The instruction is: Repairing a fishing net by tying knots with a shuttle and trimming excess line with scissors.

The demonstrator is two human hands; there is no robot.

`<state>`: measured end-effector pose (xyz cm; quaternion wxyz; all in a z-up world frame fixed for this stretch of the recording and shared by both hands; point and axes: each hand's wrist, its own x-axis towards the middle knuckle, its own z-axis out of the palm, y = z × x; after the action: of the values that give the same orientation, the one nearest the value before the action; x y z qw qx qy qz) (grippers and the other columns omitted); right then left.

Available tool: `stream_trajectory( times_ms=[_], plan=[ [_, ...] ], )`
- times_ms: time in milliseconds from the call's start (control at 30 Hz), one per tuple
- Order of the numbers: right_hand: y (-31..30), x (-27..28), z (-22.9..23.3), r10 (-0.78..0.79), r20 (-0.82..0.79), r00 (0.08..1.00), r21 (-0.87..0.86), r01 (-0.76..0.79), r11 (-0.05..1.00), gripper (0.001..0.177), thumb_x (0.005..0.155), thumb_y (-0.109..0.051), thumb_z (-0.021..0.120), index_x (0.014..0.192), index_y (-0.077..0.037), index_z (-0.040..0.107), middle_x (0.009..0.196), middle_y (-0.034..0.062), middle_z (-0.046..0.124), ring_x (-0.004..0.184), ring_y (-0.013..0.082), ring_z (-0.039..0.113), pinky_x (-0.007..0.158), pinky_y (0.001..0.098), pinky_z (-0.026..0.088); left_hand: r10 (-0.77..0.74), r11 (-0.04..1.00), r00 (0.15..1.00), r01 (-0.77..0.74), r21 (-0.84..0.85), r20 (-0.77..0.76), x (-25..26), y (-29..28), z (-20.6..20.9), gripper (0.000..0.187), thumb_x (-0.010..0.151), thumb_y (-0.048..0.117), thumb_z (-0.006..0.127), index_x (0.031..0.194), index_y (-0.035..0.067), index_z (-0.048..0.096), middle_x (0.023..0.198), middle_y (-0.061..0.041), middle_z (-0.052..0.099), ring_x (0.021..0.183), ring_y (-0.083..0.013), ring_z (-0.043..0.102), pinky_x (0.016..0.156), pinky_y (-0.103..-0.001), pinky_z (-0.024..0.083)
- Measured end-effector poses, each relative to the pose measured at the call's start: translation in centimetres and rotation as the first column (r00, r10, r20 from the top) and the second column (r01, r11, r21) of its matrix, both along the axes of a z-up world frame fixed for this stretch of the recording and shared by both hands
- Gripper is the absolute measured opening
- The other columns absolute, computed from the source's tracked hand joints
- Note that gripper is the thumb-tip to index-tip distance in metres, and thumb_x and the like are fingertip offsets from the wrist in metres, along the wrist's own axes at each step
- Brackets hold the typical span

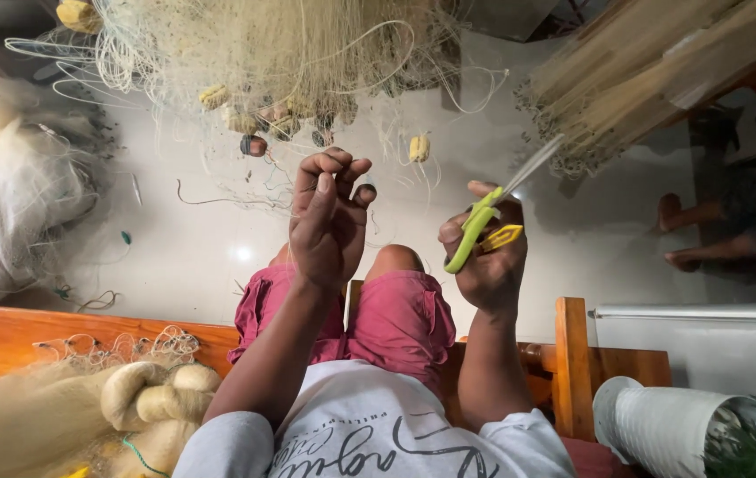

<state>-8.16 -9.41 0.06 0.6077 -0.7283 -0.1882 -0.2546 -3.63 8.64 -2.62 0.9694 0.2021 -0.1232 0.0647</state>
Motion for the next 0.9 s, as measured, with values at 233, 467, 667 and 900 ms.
stream_trajectory(
  times_ms=[233,467,667,900],
  plan=[
    [0.5,-0.4,-1.0,0.129,-0.028,0.991,-0.056,-0.131,0.990,0.056,0.083,0.010,0.071,0.134,0.008,0.048,0.068,0.0123,0.059,0.059,0.0075,0.048,0.062,0.0209,0.045,0.176,0.983,0.984,-0.175,0.055,-0.028,0.3,-0.3,-0.6,0.025,0.110,0.032,0.039,0.118,0.011,0.050,0.116,-0.006,0.057,0.104,-0.0243,0.071,0.068,-0.023,0.055],
    [-0.1,-0.4,1.7,0.314,-0.383,0.869,-0.120,-0.384,0.915,0.061,0.077,-0.001,0.080,0.133,0.006,0.058,0.066,0.0114,0.066,0.055,0.0109,0.056,0.055,0.0219,0.050,0.229,0.972,0.969,-0.223,0.078,-0.087,0.2,-1.2,-0.2,0.031,0.109,0.037,0.035,0.119,0.011,0.050,0.107,-0.010,0.056,0.095,-0.0327,0.074,0.054,-0.020,0.052],
    [-2.0,0.0,4.6,0.167,-0.422,0.891,-0.410,-0.352,0.842,0.059,0.074,-0.009,0.083,0.130,-0.003,0.066,0.072,0.0135,0.071,0.064,0.0120,0.061,0.057,0.0294,0.053,0.248,0.962,0.966,-0.237,0.134,-0.072,-0.6,-1.9,-0.2,0.030,0.109,0.036,0.036,0.116,0.009,0.046,0.109,-0.012,0.053,0.095,-0.0362,0.074,0.051,-0.021,0.052],
    [-3.8,0.1,8.2,-0.014,-0.448,0.894,-0.673,-0.326,0.664,0.061,0.075,-0.016,0.081,0.134,-0.010,0.065,0.079,0.0221,0.074,0.073,0.0331,0.074,0.061,0.0433,0.055,0.231,0.971,0.973,-0.231,0.059,0.009,-1.5,-3.2,0.1,0.024,0.109,0.032,0.036,0.114,0.009,0.041,0.118,-0.014,0.052,0.101,-0.0403,0.072,0.052,-0.021,0.053]
  ],
)
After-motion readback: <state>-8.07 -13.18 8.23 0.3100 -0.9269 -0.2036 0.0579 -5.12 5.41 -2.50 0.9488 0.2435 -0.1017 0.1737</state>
